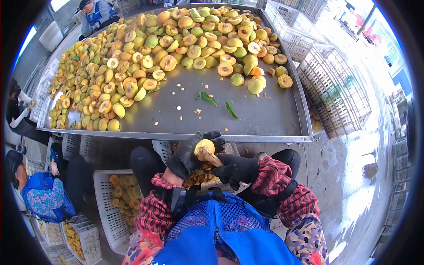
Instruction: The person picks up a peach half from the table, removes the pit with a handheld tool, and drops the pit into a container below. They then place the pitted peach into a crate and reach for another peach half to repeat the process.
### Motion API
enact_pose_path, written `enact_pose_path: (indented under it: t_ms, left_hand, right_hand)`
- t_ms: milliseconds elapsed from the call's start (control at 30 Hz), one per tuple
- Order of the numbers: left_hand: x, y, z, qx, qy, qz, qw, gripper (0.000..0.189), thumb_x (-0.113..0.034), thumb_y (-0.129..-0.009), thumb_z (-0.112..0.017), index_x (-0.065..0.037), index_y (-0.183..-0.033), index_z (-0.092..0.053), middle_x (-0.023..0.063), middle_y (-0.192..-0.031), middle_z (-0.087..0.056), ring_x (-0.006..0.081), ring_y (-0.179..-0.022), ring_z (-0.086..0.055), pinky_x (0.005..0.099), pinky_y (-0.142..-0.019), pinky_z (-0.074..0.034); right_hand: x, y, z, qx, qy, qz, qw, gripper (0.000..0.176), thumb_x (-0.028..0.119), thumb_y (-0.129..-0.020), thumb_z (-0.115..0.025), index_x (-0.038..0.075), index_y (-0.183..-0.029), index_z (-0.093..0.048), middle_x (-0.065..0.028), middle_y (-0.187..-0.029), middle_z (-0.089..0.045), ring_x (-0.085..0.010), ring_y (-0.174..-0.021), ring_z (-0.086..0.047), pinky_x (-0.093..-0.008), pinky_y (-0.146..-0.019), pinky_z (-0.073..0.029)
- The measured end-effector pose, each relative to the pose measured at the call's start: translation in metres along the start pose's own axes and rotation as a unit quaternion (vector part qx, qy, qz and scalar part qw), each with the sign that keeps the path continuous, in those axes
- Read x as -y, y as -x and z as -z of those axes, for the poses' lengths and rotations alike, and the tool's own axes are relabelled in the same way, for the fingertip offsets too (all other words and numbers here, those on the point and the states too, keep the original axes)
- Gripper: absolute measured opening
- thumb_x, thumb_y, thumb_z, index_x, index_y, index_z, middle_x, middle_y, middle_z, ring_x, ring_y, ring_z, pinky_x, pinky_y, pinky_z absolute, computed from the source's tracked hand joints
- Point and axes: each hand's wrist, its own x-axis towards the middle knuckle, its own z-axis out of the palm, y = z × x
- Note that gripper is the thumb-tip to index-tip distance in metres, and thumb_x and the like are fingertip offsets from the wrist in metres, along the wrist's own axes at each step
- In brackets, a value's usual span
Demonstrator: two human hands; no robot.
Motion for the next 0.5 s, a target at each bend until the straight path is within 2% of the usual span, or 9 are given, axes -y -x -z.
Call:
enact_pose_path:
  t_ms: [33, 67, 167, 267, 367, 400, 467, 500]
  left_hand:
    - [0.016, 0.001, 0.014, -0.013, -0.141, -0.060, 0.988, 0.029, -0.008, -0.083, -0.053, 0.000, -0.111, -0.056, 0.0109, -0.102, -0.063, 0.0189, -0.092, -0.061, 0.0294, -0.081, -0.048]
    - [0.021, 0.004, 0.018, -0.026, -0.280, -0.118, 0.952, 0.028, -0.005, -0.083, -0.052, -0.001, -0.110, -0.057, 0.0103, -0.103, -0.063, 0.0195, -0.092, -0.061, 0.0304, -0.083, -0.048]
    - [0.014, 0.008, 0.012, -0.014, -0.418, -0.208, 0.884, 0.028, -0.006, -0.080, -0.057, -0.001, -0.108, -0.058, 0.0108, -0.101, -0.064, 0.0194, -0.092, -0.062, 0.0308, -0.082, -0.048]
    - [-0.018, 0.012, -0.009, 0.068, -0.421, -0.181, 0.886, 0.029, -0.008, -0.077, -0.061, -0.001, -0.105, -0.060, 0.0107, -0.099, -0.065, 0.0194, -0.091, -0.062, 0.0311, -0.082, -0.048]
    - [-0.014, 0.013, -0.009, 0.057, -0.359, -0.111, 0.925, 0.026, -0.007, -0.077, -0.061, -0.003, -0.102, -0.062, 0.0097, -0.099, -0.065, 0.0196, -0.090, -0.062, 0.0310, -0.082, -0.048]
    - [-0.011, 0.012, -0.005, 0.053, -0.394, -0.129, 0.909, 0.027, -0.007, -0.077, -0.061, -0.002, -0.103, -0.061, 0.0098, -0.099, -0.065, 0.0194, -0.090, -0.062, 0.0310, -0.082, -0.048]
    - [0.001, 0.008, 0.009, 0.045, -0.462, -0.164, 0.871, 0.027, -0.006, -0.077, -0.060, -0.001, -0.104, -0.060, 0.0101, -0.099, -0.065, 0.0190, -0.090, -0.062, 0.0310, -0.082, -0.048]
    - [0.014, 0.005, 0.018, 0.019, -0.454, -0.181, 0.872, 0.028, -0.007, -0.078, -0.060, 0.000, -0.105, -0.060, 0.0108, -0.100, -0.064, 0.0191, -0.090, -0.062, 0.0309, -0.082, -0.048]
  right_hand:
    - [0.001, 0.000, -0.001, 0.003, 0.000, 0.001, 1.000, 0.029, 0.016, -0.087, -0.052, 0.005, -0.111, -0.041, -0.0100, -0.072, -0.053, -0.0159, -0.049, -0.053, -0.0282, -0.039, -0.044]
    - [0.002, 0.000, -0.002, 0.008, 0.000, 0.002, 1.000, 0.029, 0.016, -0.087, -0.052, 0.005, -0.111, -0.041, -0.0098, -0.072, -0.053, -0.0158, -0.049, -0.053, -0.0284, -0.038, -0.044]
    - [0.002, -0.001, -0.004, 0.014, 0.024, 0.007, 1.000, 0.028, 0.017, -0.087, -0.052, 0.005, -0.111, -0.041, -0.0097, -0.072, -0.053, -0.0156, -0.048, -0.053, -0.0289, -0.038, -0.044]
    - [-0.005, -0.004, -0.001, 0.008, 0.080, 0.000, 0.997, 0.028, 0.018, -0.088, -0.052, 0.005, -0.111, -0.041, -0.0093, -0.072, -0.053, -0.0155, -0.048, -0.052, -0.0293, -0.039, -0.044]
    - [-0.002, -0.004, -0.002, 0.002, 0.135, -0.008, 0.991, 0.029, 0.018, -0.088, -0.051, 0.005, -0.112, -0.040, -0.0089, -0.072, -0.052, -0.0153, -0.048, -0.051, -0.0296, -0.040, -0.045]
    - [0.000, -0.004, -0.004, -0.001, 0.151, -0.011, 0.988, 0.029, 0.018, -0.089, -0.051, 0.005, -0.112, -0.040, -0.0088, -0.073, -0.052, -0.0152, -0.047, -0.051, -0.0297, -0.040, -0.045]
    - [0.000, -0.002, -0.009, -0.004, 0.075, -0.018, 0.997, 0.027, 0.019, -0.089, -0.051, 0.005, -0.110, -0.042, -0.0078, -0.072, -0.052, -0.0145, -0.047, -0.050, -0.0283, -0.041, -0.045]
    - [-0.001, -0.002, -0.012, -0.005, 0.037, -0.022, 0.999, 0.026, 0.020, -0.089, -0.052, 0.005, -0.108, -0.043, -0.0073, -0.072, -0.052, -0.0141, -0.047, -0.050, -0.0276, -0.041, -0.044]
